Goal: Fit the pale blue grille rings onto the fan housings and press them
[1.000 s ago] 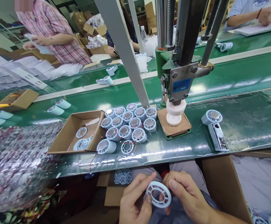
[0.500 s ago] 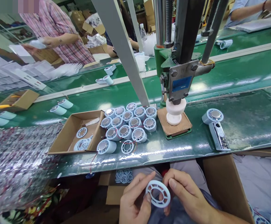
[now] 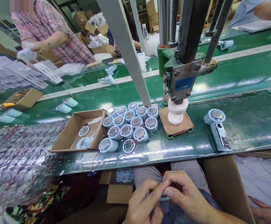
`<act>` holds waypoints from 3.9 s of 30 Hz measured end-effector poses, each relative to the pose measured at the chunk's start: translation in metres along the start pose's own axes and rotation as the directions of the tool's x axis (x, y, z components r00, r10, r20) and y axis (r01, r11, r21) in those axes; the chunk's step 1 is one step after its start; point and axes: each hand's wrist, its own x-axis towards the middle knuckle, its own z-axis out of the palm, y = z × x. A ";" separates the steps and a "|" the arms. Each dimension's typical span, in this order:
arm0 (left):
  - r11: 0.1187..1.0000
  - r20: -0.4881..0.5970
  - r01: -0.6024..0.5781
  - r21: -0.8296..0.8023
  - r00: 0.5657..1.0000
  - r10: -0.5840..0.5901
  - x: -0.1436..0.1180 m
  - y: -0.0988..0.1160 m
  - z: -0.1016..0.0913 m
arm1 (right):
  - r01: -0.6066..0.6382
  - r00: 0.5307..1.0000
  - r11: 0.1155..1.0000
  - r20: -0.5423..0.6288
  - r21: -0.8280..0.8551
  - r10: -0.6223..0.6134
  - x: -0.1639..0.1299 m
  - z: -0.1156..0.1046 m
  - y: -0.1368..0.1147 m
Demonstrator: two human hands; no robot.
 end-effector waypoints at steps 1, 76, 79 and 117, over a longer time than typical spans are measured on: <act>0.999 0.015 -0.027 0.036 1.000 0.027 0.000 0.000 0.000 | 0.011 1.000 1.000 0.010 0.004 -0.011 0.001 0.000 0.001; 0.698 0.048 0.510 -0.503 0.823 -0.566 0.009 -0.006 0.009 | 0.085 0.994 0.995 0.077 -0.043 -0.082 -0.003 -0.001 0.016; 0.692 0.053 0.511 -0.510 0.822 -0.568 0.008 -0.006 0.007 | 0.050 0.996 0.998 0.068 0.024 -0.052 -0.003 -0.001 0.018; 0.906 0.034 0.401 -0.136 0.916 -0.400 0.017 -0.001 0.007 | 0.303 0.953 0.852 0.142 -0.427 -0.267 -0.007 -0.009 0.012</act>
